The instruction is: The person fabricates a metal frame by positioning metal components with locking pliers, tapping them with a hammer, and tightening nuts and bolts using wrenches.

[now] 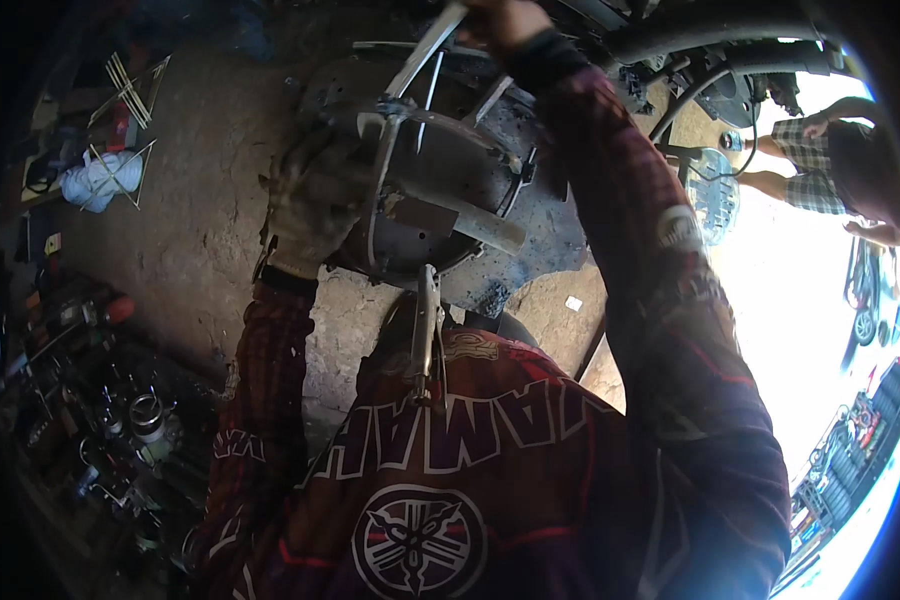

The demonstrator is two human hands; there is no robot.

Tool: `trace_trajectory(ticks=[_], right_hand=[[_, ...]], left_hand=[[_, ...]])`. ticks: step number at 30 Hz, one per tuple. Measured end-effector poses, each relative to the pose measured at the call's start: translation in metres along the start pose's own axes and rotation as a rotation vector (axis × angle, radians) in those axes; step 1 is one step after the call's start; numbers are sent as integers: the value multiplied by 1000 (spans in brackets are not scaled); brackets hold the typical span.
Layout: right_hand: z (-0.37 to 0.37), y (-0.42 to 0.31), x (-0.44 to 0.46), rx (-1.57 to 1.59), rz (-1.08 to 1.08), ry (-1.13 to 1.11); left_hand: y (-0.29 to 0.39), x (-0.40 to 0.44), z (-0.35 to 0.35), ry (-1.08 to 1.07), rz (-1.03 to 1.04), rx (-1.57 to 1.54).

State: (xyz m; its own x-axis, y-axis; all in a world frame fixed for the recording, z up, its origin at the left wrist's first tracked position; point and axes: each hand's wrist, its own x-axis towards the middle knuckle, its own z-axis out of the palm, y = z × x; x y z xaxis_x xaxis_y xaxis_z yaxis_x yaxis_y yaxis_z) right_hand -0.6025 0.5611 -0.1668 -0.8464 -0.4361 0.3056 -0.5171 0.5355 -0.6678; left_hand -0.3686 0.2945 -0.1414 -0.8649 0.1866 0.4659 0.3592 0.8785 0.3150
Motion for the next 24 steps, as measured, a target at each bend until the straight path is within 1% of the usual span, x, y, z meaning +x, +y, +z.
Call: trace_trajectory(ticks=[1, 3, 4, 6, 7, 9, 10, 12, 13, 15, 16, 18, 19, 21, 22, 23, 24], right_hand=[[-17, -10, -13, 17, 34, 29], [-32, -9, -40, -159, -71, 102], [-39, -10, -54, -167, -82, 102], [-48, -16, -73, -364, -99, 161], [-51, -16, -74, -365, -110, 158], [-53, -17, -73, 614, 670, 8], [-51, -16, -75, 616, 663, -2], [-43, -12, -77, 165, 787, 61], [-38, 5, -80, 175, 774, 59], [-31, 41, -91, -311, 599, -38], [-35, 30, -94, -301, 590, -37], [-60, -8, -110, -259, 532, 27], [-72, -33, -117, -250, 520, 27], [-86, -82, -143, -130, 512, 81], [-83, -95, -164, -101, 402, 97], [-75, -105, -186, -78, 295, 119], [-65, -115, -207, -148, 218, 104]], left_hand=[[0, 0, -2, 10, -2, 5], [1, 1, -3, -15, -38, -13], [2, 2, -4, -2, -40, -14], [1, 2, -5, -8, -23, 20], [-3, 0, -3, 1, -29, 22], [-12, -4, 5, 22, 45, 130], [-9, -5, 3, 26, 36, 137], [-4, -2, -5, -15, 34, 94], [-8, -3, -5, -10, 33, 110], [-18, -14, -13, -74, -77, -117], [-23, -17, -26, -72, -77, -104], [-31, -22, -47, -82, -224, -42], [-31, -24, -54, -75, -226, -29], [-32, -27, -62, -220, -454, -61], [-32, -27, -62, -217, -449, -53], [-32, -26, -57, -218, -387, -38], [-34, -22, -54, -219, -320, -27]])
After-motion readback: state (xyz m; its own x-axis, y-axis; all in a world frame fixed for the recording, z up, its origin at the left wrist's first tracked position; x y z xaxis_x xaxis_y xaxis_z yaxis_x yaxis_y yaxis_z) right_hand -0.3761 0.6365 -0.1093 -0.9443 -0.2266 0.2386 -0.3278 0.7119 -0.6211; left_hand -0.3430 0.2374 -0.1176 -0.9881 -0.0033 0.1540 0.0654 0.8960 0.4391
